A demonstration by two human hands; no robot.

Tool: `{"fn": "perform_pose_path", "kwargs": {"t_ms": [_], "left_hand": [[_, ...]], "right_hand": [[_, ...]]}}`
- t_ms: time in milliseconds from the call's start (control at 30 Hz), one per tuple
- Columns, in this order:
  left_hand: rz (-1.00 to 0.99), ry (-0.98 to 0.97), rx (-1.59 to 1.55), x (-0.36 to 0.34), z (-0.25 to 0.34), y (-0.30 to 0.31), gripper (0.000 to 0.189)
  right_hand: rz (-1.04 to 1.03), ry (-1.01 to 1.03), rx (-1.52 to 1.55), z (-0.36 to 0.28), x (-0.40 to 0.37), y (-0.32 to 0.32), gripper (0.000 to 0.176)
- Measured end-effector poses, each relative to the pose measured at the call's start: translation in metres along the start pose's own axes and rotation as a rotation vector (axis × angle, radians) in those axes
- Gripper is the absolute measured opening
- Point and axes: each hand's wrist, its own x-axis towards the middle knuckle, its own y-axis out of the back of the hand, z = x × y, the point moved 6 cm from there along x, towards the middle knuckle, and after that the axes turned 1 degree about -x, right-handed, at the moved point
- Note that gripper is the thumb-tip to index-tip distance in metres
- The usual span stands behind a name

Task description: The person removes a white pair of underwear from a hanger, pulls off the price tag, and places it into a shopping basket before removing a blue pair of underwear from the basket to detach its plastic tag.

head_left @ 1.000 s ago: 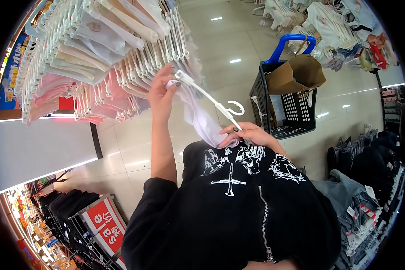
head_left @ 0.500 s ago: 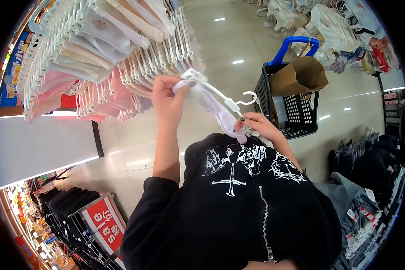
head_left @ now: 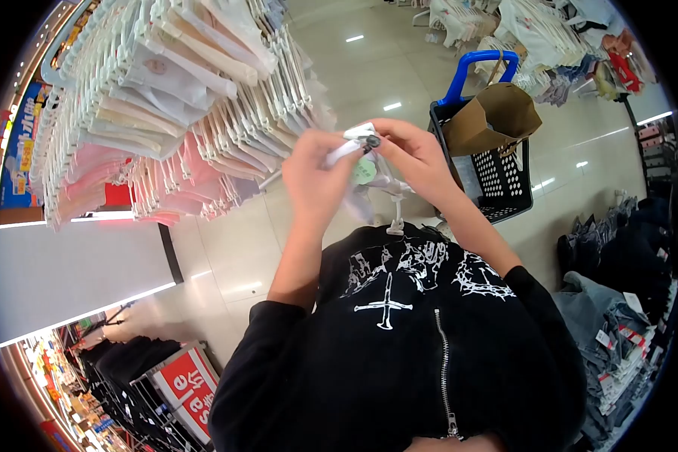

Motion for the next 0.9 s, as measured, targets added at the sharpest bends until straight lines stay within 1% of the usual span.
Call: {"fn": "perform_pose_path", "kwargs": {"t_ms": [100, 233, 333, 433, 567, 633, 667, 833, 900], "left_hand": [[-0.002, 0.129, -0.057, 0.003, -0.005, 0.008, 0.011], [0.016, 0.246, -0.109, -0.003, -0.016, 0.019, 0.013], [0.088, 0.188, -0.146, -0.008, -0.018, 0.024, 0.014], [0.094, 0.172, -0.138, -0.008, -0.012, 0.027, 0.014], [0.067, 0.130, -0.128, -0.009, -0.009, 0.028, 0.013], [0.069, 0.072, -0.150, -0.010, -0.007, 0.027, 0.014], [0.070, 0.042, -0.161, -0.010, -0.006, 0.026, 0.015], [0.027, 0.058, -0.239, -0.011, -0.004, 0.024, 0.013], [0.011, 0.060, -0.235, -0.012, -0.002, 0.022, 0.012]], "right_hand": [[0.026, -0.020, 0.024, 0.000, 0.002, -0.006, 0.024], [0.122, 0.048, -0.106, 0.004, -0.001, -0.007, 0.022], [0.068, 0.022, -0.059, 0.009, -0.002, -0.010, 0.023], [0.027, 0.006, 0.033, 0.006, -0.002, -0.017, 0.022], [0.023, 0.037, 0.153, 0.004, -0.004, -0.024, 0.021], [0.021, 0.050, 0.236, 0.006, -0.004, -0.028, 0.020], [0.019, 0.057, 0.214, 0.007, -0.005, -0.028, 0.020], [0.061, 0.086, 0.132, 0.006, -0.009, -0.024, 0.018], [0.079, 0.070, 0.171, 0.004, -0.010, -0.022, 0.017]]}}
